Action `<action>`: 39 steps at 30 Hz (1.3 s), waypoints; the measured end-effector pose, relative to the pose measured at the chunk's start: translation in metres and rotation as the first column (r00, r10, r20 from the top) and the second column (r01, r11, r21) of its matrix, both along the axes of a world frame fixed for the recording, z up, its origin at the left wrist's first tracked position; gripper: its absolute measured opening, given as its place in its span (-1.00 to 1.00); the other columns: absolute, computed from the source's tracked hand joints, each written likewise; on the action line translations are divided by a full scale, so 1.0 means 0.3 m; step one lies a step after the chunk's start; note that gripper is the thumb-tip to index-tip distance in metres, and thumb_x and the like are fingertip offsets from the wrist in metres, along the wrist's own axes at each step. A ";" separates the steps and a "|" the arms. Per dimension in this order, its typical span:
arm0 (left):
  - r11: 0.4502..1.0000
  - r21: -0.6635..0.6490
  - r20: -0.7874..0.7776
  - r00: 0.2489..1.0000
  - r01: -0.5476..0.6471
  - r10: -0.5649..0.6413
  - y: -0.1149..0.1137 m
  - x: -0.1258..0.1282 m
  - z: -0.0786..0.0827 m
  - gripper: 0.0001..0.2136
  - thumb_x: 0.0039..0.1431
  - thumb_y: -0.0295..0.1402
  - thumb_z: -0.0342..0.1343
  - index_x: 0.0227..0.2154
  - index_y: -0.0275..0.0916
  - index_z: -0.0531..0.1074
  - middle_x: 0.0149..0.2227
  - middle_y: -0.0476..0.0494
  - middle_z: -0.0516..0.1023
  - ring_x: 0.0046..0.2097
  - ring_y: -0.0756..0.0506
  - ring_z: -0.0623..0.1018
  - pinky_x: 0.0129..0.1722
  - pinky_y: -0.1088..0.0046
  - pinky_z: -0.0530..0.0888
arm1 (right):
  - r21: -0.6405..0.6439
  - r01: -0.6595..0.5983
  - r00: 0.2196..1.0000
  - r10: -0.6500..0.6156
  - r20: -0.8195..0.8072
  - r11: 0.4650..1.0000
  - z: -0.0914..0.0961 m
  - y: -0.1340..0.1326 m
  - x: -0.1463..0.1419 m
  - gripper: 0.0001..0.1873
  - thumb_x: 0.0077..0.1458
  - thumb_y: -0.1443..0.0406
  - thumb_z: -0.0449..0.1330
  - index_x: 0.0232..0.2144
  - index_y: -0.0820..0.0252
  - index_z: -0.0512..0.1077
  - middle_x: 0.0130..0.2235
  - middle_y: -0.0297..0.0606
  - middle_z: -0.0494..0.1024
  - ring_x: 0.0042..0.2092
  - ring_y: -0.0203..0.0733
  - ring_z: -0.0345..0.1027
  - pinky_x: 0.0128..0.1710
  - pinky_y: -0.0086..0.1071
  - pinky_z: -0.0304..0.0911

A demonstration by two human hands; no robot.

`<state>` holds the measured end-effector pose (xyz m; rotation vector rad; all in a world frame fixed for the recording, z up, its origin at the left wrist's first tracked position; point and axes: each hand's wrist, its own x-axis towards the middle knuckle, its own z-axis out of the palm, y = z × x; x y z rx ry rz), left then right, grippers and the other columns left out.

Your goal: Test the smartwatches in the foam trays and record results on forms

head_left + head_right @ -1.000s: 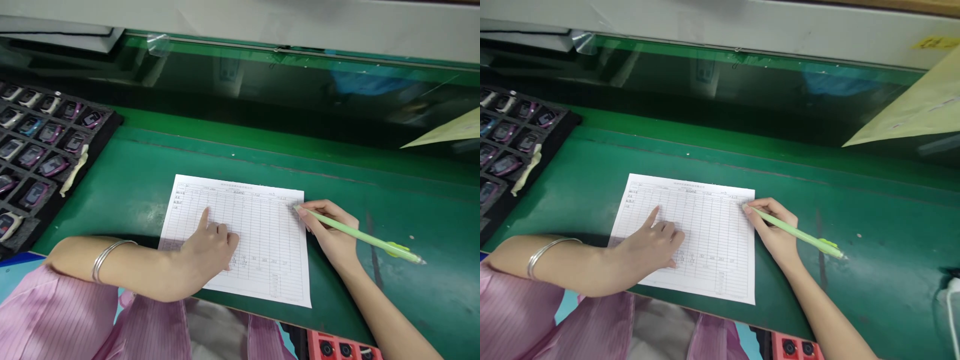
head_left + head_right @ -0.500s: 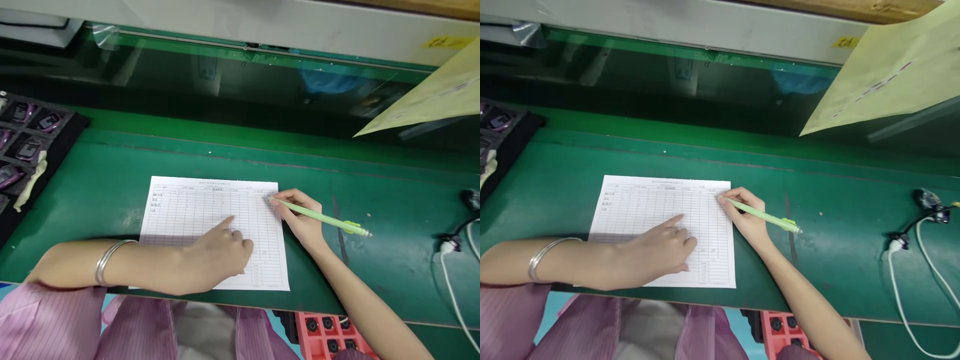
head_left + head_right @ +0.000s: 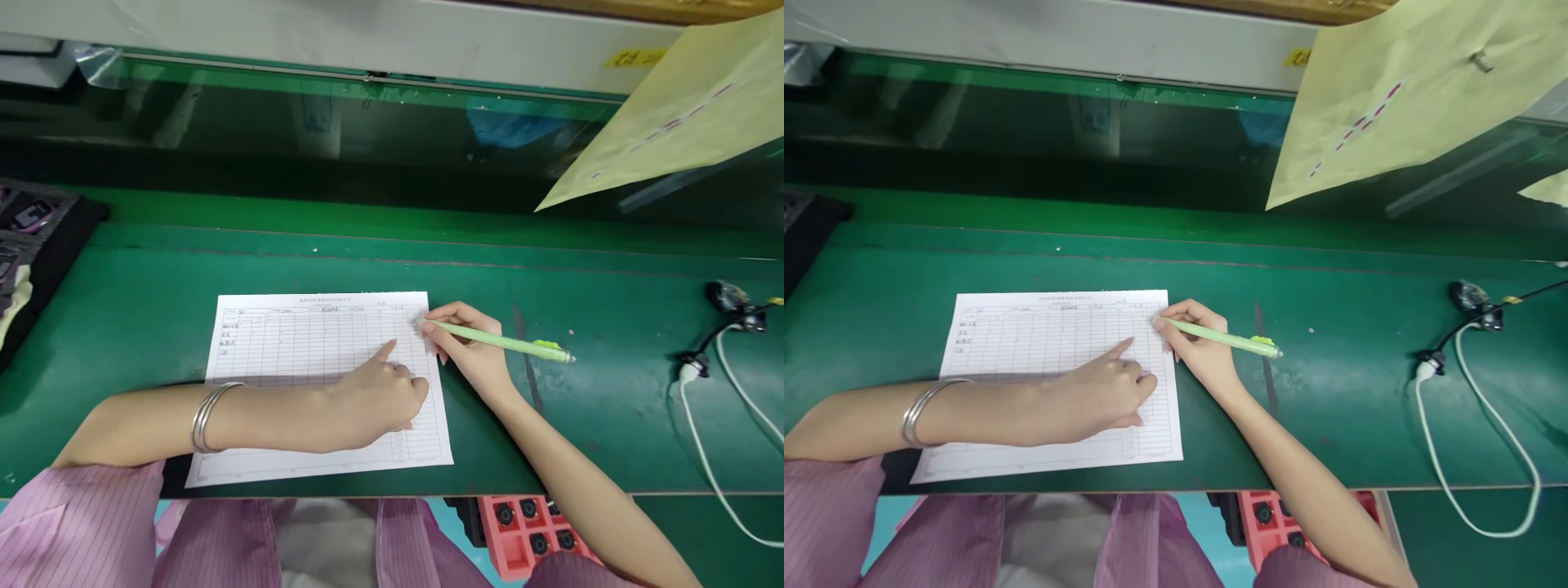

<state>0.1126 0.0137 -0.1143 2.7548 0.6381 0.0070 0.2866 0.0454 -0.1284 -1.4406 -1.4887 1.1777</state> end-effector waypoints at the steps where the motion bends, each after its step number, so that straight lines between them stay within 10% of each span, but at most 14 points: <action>1: 1.000 0.009 -0.003 1.000 -0.003 0.003 -0.003 0.000 -0.005 -0.76 0.17 -0.26 0.17 -0.28 -0.37 0.36 -0.44 -0.15 0.54 -0.38 -0.13 0.54 0.12 0.07 0.31 | 0.003 0.010 1.000 -0.010 0.028 1.000 0.000 -0.006 0.003 -0.84 0.01 0.22 0.29 -0.47 0.19 0.44 -0.63 -0.39 0.40 -0.64 -0.33 0.16 -0.66 -0.43 0.07; 19: 0.999 -0.006 0.060 0.997 -0.038 0.038 0.002 -0.009 -0.036 -0.72 0.18 -0.21 0.16 -0.26 -0.37 0.35 -0.40 -0.16 0.53 -0.31 -0.14 0.54 0.17 0.05 0.25 | 0.155 0.027 0.969 -0.063 0.237 0.987 -0.023 -0.012 0.006 -0.77 0.05 0.24 0.27 -0.61 0.13 0.44 -0.59 -0.33 0.47 -0.55 -0.22 0.26 -0.55 -0.37 0.14; 39: 0.995 0.091 -0.031 0.998 -0.050 0.053 -0.057 -0.002 -0.011 -0.79 0.20 -0.28 0.13 -0.28 -0.38 0.39 -0.41 -0.19 0.53 -0.35 -0.14 0.54 0.15 0.02 0.29 | 0.068 0.096 0.993 -0.100 0.063 0.993 -0.038 -0.017 0.018 -0.74 0.04 0.15 0.29 -0.55 0.17 0.43 -0.56 -0.29 0.48 -0.59 -0.29 0.22 -0.67 -0.43 0.08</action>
